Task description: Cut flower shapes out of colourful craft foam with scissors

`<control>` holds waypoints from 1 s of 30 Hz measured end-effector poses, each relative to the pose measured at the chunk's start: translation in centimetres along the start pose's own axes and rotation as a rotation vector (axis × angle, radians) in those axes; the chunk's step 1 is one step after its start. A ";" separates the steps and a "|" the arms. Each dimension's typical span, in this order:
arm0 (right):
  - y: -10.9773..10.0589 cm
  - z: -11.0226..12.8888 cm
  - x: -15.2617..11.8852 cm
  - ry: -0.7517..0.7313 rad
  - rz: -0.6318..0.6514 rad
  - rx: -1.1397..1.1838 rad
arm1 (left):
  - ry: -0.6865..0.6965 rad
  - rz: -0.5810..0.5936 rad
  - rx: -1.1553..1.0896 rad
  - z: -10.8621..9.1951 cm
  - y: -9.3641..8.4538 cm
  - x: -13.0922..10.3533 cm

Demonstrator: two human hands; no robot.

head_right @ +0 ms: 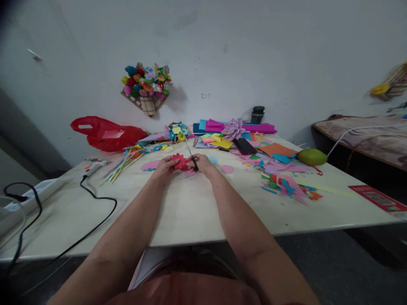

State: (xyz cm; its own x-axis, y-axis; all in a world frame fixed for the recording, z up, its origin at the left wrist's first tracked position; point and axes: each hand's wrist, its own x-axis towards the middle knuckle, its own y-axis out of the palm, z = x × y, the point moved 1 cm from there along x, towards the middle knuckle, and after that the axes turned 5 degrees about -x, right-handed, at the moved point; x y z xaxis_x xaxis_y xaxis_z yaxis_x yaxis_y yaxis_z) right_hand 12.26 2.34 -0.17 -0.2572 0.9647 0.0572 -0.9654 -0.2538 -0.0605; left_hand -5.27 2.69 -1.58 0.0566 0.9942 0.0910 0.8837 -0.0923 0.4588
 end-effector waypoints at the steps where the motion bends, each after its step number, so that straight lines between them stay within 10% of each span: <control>1: -0.1 0.0 -0.1 0.005 0.024 -0.018 | 0.008 -0.009 -0.011 0.0 0.0 0.0; 11: -1.0 -0.2 -0.5 -0.074 0.275 -0.221 | 0.011 -0.066 -0.056 -0.5 0.0 -0.1; 30: -0.8 -0.1 -0.6 -0.073 0.257 -0.360 | -0.006 -0.072 -0.072 -0.3 -0.6 0.3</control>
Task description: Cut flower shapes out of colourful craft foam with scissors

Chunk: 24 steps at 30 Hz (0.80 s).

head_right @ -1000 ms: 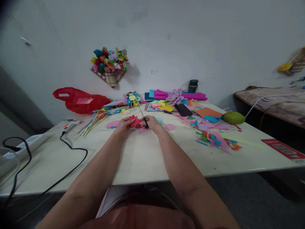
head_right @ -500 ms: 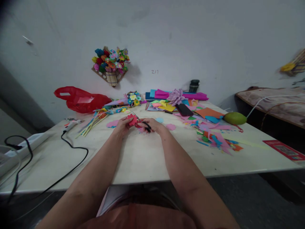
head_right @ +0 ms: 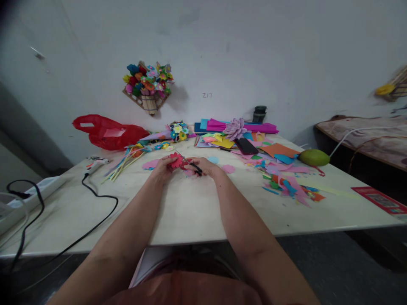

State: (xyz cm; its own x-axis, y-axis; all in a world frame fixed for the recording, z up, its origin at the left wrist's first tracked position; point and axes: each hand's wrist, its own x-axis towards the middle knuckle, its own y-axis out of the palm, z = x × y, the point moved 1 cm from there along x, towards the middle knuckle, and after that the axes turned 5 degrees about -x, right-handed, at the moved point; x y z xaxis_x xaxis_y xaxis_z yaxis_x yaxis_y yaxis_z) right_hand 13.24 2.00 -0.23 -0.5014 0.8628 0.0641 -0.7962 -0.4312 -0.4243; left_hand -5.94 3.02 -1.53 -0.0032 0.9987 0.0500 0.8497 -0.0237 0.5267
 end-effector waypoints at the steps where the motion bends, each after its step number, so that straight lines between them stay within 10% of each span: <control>1: 0.0 0.1 0.0 0.008 -0.006 -0.008 | -0.002 0.003 0.000 0.0 0.0 0.0; 24: 0.1 0.0 0.0 -0.023 0.004 -0.035 | 0.006 -0.046 0.000 -0.1 0.1 -0.2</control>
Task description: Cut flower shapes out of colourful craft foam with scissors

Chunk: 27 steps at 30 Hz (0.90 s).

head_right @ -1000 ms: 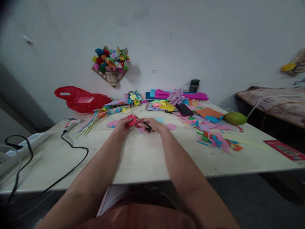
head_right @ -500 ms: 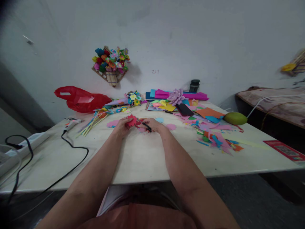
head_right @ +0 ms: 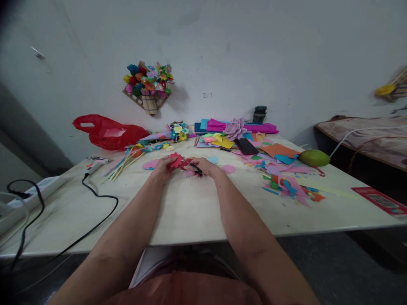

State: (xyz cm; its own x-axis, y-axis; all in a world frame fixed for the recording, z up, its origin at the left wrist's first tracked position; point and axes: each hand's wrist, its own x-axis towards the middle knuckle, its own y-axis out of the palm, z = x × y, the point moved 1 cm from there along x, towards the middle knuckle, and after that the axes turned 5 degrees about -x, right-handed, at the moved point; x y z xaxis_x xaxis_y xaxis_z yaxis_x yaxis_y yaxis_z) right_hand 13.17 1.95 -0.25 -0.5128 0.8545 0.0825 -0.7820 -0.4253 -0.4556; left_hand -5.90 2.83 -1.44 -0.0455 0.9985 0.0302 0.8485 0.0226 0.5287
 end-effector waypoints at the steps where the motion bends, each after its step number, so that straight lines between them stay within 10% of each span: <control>1: 0.0 0.0 0.0 0.004 0.000 -0.008 | 0.004 -0.002 0.000 0.0 0.0 0.0; 27: 0.1 -0.9 0.5 0.029 0.004 0.024 | -0.003 -0.018 -0.050 0.1 0.0 0.1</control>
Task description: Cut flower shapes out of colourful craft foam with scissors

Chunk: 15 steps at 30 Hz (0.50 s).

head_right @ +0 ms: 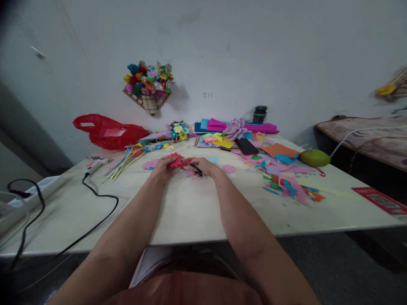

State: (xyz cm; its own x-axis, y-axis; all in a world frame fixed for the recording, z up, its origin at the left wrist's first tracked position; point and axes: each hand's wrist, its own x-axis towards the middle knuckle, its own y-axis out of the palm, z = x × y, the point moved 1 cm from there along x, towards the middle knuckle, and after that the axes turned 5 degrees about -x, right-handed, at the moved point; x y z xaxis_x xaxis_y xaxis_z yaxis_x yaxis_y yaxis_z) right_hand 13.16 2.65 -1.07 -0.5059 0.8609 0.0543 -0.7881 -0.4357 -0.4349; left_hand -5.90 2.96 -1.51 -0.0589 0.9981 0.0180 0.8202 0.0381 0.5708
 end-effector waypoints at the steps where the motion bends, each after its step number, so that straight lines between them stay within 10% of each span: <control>1: 0.0 -0.1 0.0 -0.002 -0.001 0.004 | -0.002 0.001 0.002 0.0 0.0 0.0; 15: 0.2 0.5 -0.1 0.008 -0.017 -0.003 | 0.018 0.015 0.002 0.1 -0.1 0.1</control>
State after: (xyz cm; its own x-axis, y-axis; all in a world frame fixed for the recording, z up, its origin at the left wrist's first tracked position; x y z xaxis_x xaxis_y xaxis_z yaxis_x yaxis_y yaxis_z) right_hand 12.93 2.34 -0.68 -0.4899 0.8701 0.0547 -0.7954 -0.4204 -0.4367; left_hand -5.97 3.10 -1.62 -0.0562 0.9976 0.0412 0.8224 0.0229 0.5685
